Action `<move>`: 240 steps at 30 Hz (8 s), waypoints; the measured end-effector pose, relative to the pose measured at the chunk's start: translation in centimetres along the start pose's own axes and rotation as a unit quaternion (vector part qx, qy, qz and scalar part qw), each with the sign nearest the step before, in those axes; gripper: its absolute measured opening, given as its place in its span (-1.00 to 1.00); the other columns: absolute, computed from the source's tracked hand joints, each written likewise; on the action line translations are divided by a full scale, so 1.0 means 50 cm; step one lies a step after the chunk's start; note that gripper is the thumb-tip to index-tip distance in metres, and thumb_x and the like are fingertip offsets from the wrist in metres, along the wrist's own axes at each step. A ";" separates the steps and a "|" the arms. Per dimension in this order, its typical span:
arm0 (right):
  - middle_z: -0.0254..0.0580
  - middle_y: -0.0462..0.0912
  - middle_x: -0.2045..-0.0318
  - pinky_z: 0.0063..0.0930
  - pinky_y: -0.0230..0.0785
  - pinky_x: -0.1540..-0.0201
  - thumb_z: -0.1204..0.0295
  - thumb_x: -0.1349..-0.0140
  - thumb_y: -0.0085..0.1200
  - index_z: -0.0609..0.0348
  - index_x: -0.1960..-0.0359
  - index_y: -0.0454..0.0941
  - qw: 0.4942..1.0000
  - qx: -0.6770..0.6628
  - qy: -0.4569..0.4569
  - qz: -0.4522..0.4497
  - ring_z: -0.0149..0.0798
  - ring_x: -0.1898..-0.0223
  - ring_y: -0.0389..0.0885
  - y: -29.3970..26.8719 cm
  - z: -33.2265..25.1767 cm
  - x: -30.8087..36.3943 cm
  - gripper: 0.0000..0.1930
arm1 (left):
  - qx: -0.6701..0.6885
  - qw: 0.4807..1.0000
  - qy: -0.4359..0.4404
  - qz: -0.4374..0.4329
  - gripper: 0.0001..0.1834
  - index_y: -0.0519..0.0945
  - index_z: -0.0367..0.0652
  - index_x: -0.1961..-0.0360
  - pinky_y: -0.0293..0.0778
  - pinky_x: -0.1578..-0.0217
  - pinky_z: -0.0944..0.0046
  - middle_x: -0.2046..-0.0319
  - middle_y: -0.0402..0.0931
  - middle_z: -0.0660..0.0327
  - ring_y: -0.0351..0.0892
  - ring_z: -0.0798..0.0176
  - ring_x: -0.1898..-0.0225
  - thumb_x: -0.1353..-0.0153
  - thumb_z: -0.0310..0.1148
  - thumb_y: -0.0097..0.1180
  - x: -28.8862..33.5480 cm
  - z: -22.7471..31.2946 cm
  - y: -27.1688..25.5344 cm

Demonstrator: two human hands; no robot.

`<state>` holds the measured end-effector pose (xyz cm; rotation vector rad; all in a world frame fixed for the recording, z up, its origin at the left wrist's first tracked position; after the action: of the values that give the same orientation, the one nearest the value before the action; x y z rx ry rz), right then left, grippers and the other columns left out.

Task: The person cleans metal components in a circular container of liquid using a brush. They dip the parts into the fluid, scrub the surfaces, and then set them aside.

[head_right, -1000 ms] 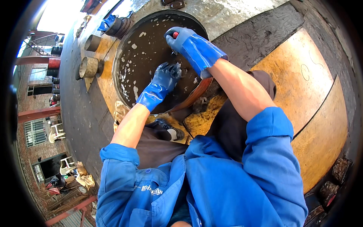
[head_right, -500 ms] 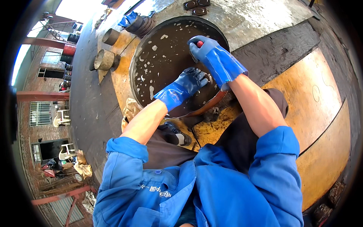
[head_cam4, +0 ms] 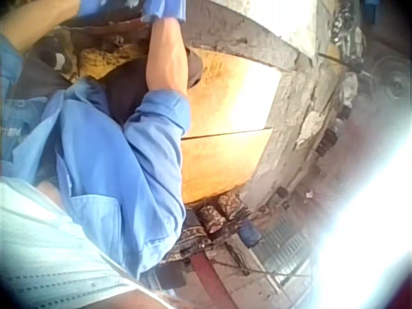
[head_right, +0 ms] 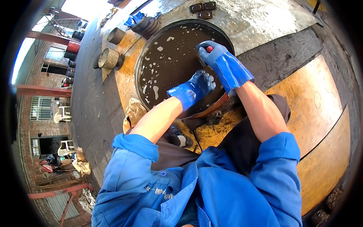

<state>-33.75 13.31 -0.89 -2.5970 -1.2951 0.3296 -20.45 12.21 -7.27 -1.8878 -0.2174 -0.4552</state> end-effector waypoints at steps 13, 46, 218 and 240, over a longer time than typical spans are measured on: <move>-0.22 0.80 0.25 -0.41 0.59 0.02 0.25 -0.35 0.21 -0.02 0.00 0.75 0.999 -0.014 0.037 -0.002 -0.34 0.22 0.74 -0.009 0.010 0.001 -0.74 | 0.036 0.999 0.002 -0.025 -0.80 0.65 0.10 0.05 0.54 -0.07 0.06 0.06 0.66 0.22 0.68 0.08 -0.08 -0.40 -0.29 0.01 0.001 -0.015 -0.008; -0.32 0.81 0.19 -0.40 0.63 0.09 0.26 -0.37 0.19 0.02 0.01 0.77 0.956 -0.183 0.085 -0.215 -0.41 0.20 0.74 0.131 -0.009 0.030 -0.74 | 0.682 0.551 -0.446 0.179 -0.67 0.75 -0.14 -0.08 0.51 0.09 0.27 0.15 0.74 0.33 0.58 0.38 0.17 -0.33 -0.32 0.27 0.217 -0.136 0.169; -0.20 0.81 0.23 -0.31 0.59 0.00 0.16 -0.33 0.19 -0.06 0.05 0.76 0.990 -0.017 0.040 -0.138 -0.22 0.16 0.77 0.136 0.017 -0.005 -0.72 | 0.710 0.522 -0.426 0.206 -0.70 0.73 -0.28 -0.05 0.53 0.09 0.25 0.18 0.75 0.26 0.56 0.38 0.21 -0.33 -0.40 0.26 0.231 -0.143 0.214; -0.36 0.78 0.33 -0.50 0.59 0.15 0.43 -0.35 0.16 0.16 0.17 0.77 0.971 -0.138 0.056 -0.187 -0.50 0.29 0.68 0.157 -0.027 0.075 -0.84 | 0.728 0.572 -0.349 0.142 -0.75 0.75 -0.10 -0.03 0.51 -0.04 0.26 0.10 0.74 0.23 0.62 0.37 0.05 -0.40 -0.36 0.16 0.250 -0.134 0.100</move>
<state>-25.22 11.59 -2.31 -2.4564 -1.8561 -0.0670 -8.64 3.33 -4.42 -0.2727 -0.5692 0.6543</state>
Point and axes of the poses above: each hand's wrist, its own x-axis away from the middle knuckle, its own y-axis out of the palm, z = x × y, the point moved 5 cm from there along -x, towards the middle knuckle
